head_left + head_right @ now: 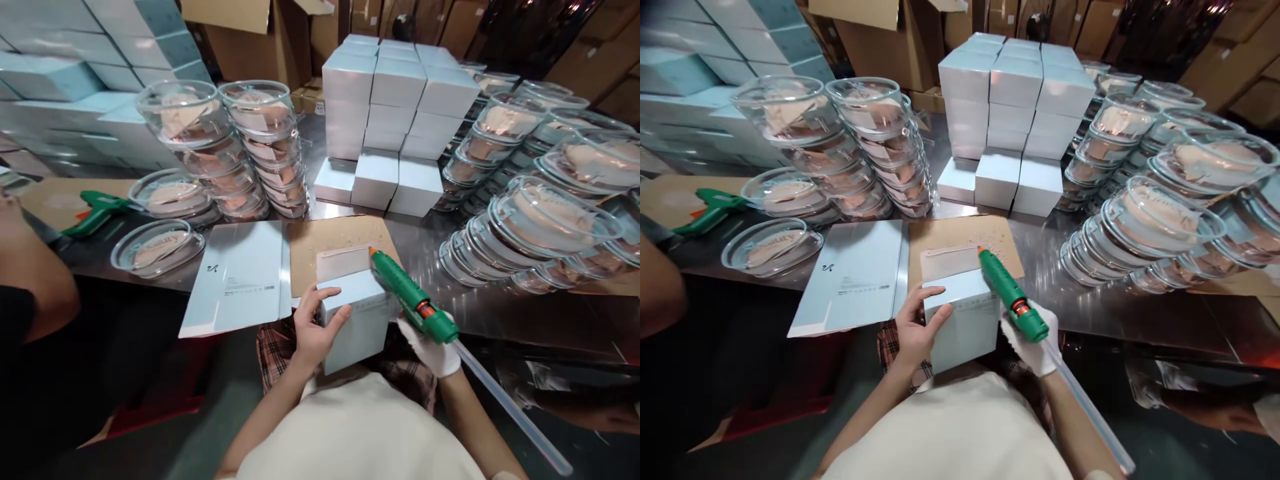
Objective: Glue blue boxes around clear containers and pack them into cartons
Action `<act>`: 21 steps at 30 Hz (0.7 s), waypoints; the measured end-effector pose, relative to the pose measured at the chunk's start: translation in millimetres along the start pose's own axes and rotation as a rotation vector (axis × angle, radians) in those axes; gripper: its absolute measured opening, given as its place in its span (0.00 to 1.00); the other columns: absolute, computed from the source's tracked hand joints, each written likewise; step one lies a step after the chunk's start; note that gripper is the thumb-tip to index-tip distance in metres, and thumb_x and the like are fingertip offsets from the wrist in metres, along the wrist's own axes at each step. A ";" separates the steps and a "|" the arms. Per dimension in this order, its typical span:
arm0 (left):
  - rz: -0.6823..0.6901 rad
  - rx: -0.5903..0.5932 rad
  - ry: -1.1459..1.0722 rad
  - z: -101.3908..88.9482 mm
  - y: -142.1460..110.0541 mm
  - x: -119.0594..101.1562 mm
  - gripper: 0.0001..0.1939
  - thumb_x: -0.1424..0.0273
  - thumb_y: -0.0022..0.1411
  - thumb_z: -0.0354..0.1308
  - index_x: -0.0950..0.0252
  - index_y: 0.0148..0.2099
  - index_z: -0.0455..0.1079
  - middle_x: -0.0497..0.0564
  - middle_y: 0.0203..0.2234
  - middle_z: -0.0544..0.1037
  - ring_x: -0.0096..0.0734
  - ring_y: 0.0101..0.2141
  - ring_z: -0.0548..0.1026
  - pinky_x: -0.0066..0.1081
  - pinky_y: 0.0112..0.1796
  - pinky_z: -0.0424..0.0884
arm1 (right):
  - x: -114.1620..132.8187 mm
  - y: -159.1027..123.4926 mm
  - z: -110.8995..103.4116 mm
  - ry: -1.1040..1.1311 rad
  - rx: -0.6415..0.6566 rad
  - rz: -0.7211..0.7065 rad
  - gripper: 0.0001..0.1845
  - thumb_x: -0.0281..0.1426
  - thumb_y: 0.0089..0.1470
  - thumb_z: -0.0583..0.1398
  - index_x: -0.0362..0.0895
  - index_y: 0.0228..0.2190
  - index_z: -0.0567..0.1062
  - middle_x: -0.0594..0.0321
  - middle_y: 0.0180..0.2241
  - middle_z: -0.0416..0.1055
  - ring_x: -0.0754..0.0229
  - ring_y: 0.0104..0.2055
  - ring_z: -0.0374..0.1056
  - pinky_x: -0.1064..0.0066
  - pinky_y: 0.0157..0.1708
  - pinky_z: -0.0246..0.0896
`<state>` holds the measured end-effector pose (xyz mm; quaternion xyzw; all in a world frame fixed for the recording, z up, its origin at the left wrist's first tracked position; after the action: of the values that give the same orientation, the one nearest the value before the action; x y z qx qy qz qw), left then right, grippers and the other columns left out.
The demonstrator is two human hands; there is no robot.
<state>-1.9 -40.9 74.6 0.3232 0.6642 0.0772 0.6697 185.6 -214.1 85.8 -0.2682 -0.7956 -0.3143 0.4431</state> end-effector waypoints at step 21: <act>-0.138 0.052 -0.183 -15.0 11.9 9.0 0.27 0.42 0.56 0.70 0.62 0.38 0.78 0.56 0.42 0.82 0.46 0.45 0.81 0.38 0.45 0.76 | 46.6 81.9 39.4 0.391 0.343 0.159 0.29 0.49 0.45 0.74 0.43 0.44 0.85 0.56 0.44 0.84 0.48 0.48 0.79 0.56 0.54 0.75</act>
<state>-11.1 -21.9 74.8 0.2999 0.6227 -0.0162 0.7225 200.6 -124.2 131.8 -0.1851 -0.7130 -0.1847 0.6506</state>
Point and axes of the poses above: each hand's wrist, its own y-axis towards the middle knuckle, its own z-axis out of the palm, x = y × z, the point moved 2 cm from there along y, towards the middle knuckle
